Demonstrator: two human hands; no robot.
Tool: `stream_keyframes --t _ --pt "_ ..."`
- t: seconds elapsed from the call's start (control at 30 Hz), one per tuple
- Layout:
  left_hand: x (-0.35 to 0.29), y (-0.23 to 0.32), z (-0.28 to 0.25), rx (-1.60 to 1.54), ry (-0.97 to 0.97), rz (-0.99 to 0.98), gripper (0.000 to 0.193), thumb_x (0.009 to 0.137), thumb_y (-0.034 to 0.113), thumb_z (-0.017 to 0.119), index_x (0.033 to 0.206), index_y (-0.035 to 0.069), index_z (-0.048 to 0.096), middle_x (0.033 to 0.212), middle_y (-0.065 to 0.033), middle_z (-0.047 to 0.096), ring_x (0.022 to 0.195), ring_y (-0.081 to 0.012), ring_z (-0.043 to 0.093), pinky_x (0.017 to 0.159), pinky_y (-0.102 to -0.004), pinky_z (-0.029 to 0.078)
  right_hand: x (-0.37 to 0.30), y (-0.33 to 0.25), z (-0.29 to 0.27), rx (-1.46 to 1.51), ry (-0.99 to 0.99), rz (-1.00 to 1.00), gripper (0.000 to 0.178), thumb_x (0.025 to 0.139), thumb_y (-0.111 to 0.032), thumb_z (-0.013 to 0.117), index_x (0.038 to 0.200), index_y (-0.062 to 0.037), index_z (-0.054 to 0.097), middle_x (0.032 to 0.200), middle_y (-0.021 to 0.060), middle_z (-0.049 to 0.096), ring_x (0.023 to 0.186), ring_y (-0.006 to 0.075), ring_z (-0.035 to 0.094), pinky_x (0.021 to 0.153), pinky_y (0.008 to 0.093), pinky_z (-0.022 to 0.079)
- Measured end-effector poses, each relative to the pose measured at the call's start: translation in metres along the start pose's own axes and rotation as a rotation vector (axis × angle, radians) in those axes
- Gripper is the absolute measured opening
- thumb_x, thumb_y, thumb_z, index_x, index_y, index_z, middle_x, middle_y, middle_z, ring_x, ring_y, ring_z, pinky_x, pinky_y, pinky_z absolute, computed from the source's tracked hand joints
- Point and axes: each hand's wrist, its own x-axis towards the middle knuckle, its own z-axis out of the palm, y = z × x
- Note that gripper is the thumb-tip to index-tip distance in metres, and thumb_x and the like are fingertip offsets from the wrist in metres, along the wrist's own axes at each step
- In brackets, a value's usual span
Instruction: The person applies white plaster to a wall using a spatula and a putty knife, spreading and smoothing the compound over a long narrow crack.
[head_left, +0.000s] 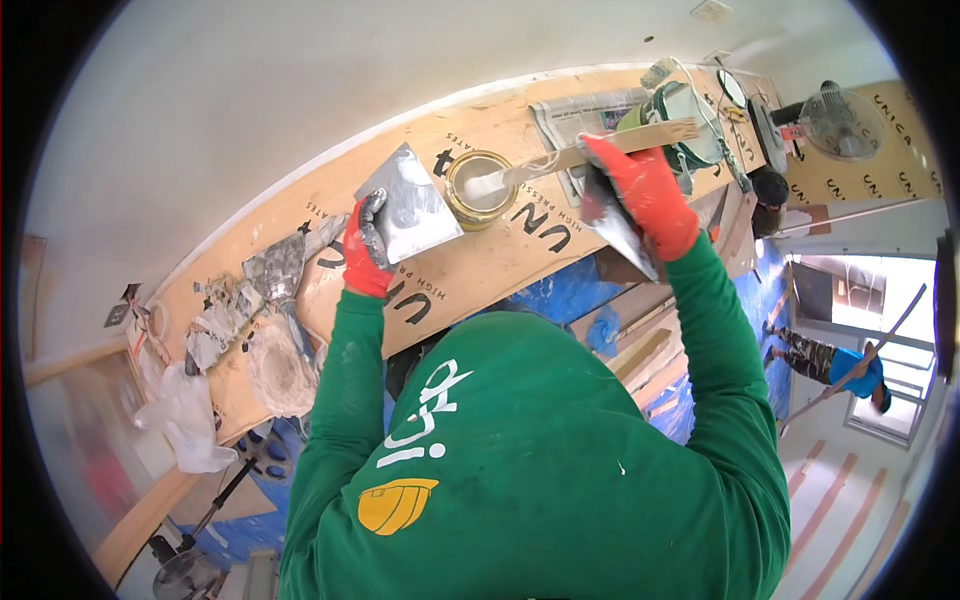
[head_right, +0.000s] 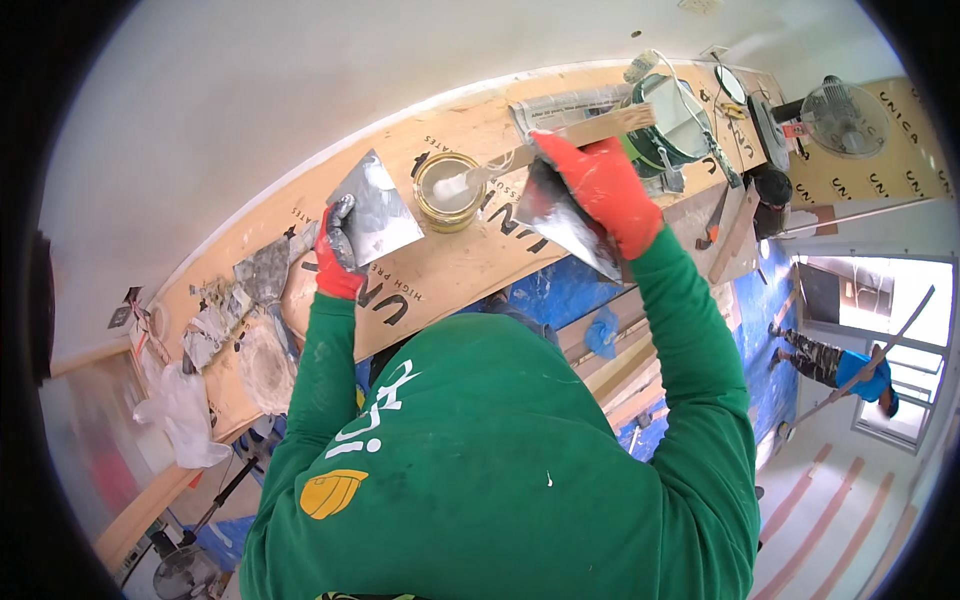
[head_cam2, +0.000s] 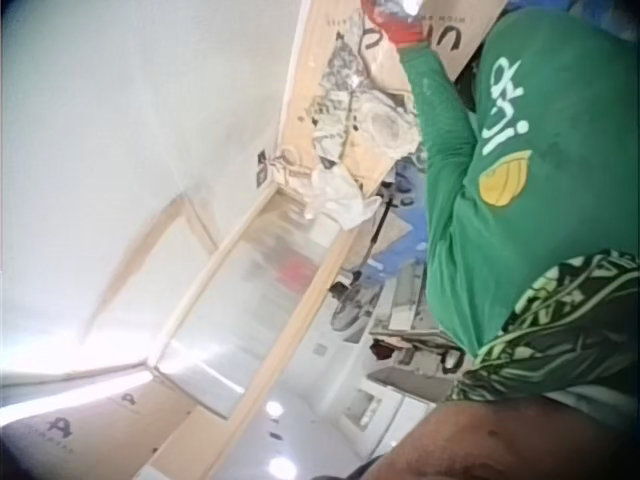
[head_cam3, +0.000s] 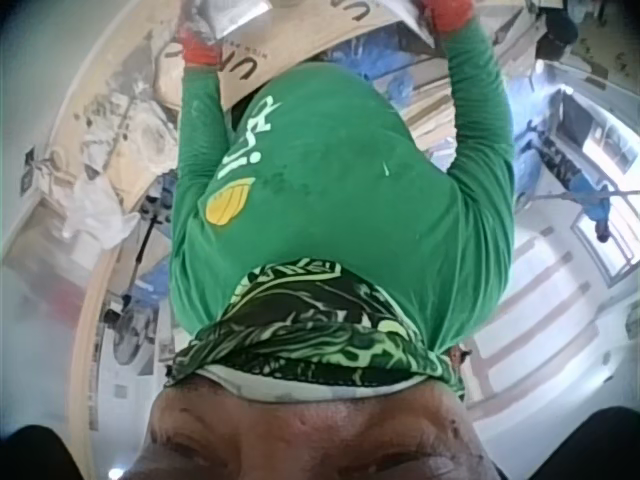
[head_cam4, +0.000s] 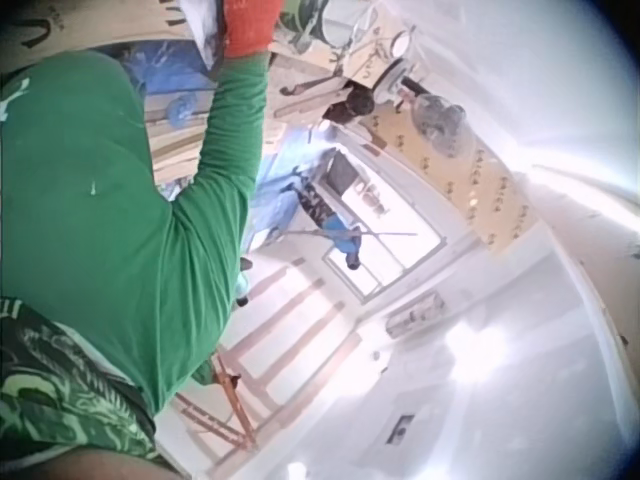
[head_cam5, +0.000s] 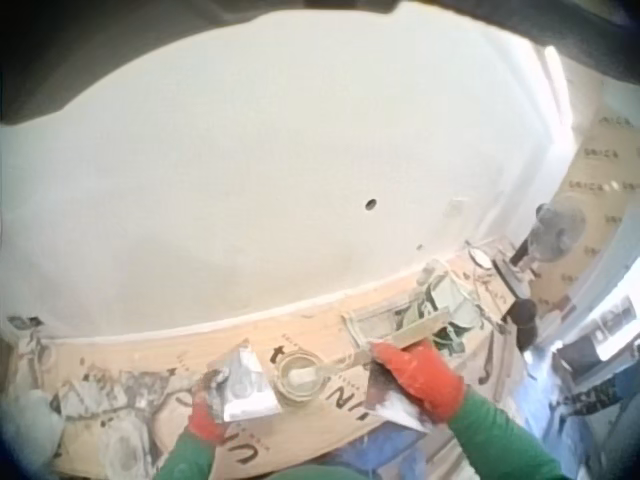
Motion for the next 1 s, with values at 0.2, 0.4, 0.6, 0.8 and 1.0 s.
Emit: stream_keyframes --t 0.2,0.4,0.6,0.8,1.0 --pt "0.009 0.027 0.014 0.71 -0.309 0.396 0.033 0.098 0.016 0.042 0.119 -0.004 0.058 0.108 -0.0218 0.066 0.101 -0.0347 0.063 0.091 -0.0382 0.049 -0.039 -0.076 -0.015 0.02 0.134 -0.024 0.026 0.087 -0.02 0.071 0.104 -0.0002 0.069 0.094 0.0001 0.064 0.087 0.0078 0.056 0.08 0.0241 0.045" --pt "0.011 0.034 0.057 0.202 -0.391 -0.078 0.036 0.103 0.02 0.039 0.124 -0.003 0.057 0.11 -0.0161 0.067 0.097 -0.0224 0.064 0.086 -0.0326 0.051 -0.054 -0.1 -0.019 0.072 0.152 -0.024 0.026 0.089 -0.019 0.069 0.108 -0.0006 0.069 0.097 0.0024 0.066 0.09 0.0089 0.058 0.082 0.0242 0.046" --pt "0.008 0.054 0.089 -0.347 -0.278 -0.418 0.038 0.105 0.027 0.04 0.123 -0.002 0.057 0.11 -0.0088 0.067 0.097 -0.0164 0.065 0.084 -0.0307 0.055 -0.056 -0.054 -0.014 -0.194 -0.072 -0.208 0.034 0.085 -0.015 0.073 0.114 0.0009 0.066 0.098 0.0064 0.07 0.088 0.0087 0.061 0.078 0.0253 0.05" --pt "0.02 0.04 0.082 -0.165 -0.307 -0.312 0.036 0.104 0.028 0.042 0.116 -0.001 0.06 0.106 -0.0081 0.068 0.094 -0.0158 0.066 0.081 -0.0297 0.055 -0.06 -0.073 -0.011 -0.48 -0.284 -0.57 0.034 0.082 -0.013 0.076 0.112 0.0016 0.066 0.101 0.012 0.07 0.092 0.0167 0.066 0.08 0.0309 0.053" --pt "0.022 0.04 0.081 -0.14 -0.233 -0.32 0.038 0.103 0.033 0.045 0.112 0.0 0.062 0.099 -0.006 0.067 0.086 -0.014 0.064 0.074 -0.0282 0.053 -0.065 -0.095 -0.006 -0.508 -0.333 -0.58 0.038 0.077 -0.008 0.078 0.112 -0.0012 0.064 0.104 0.0154 0.068 0.093 0.0279 0.067 0.079 0.0358 0.054"
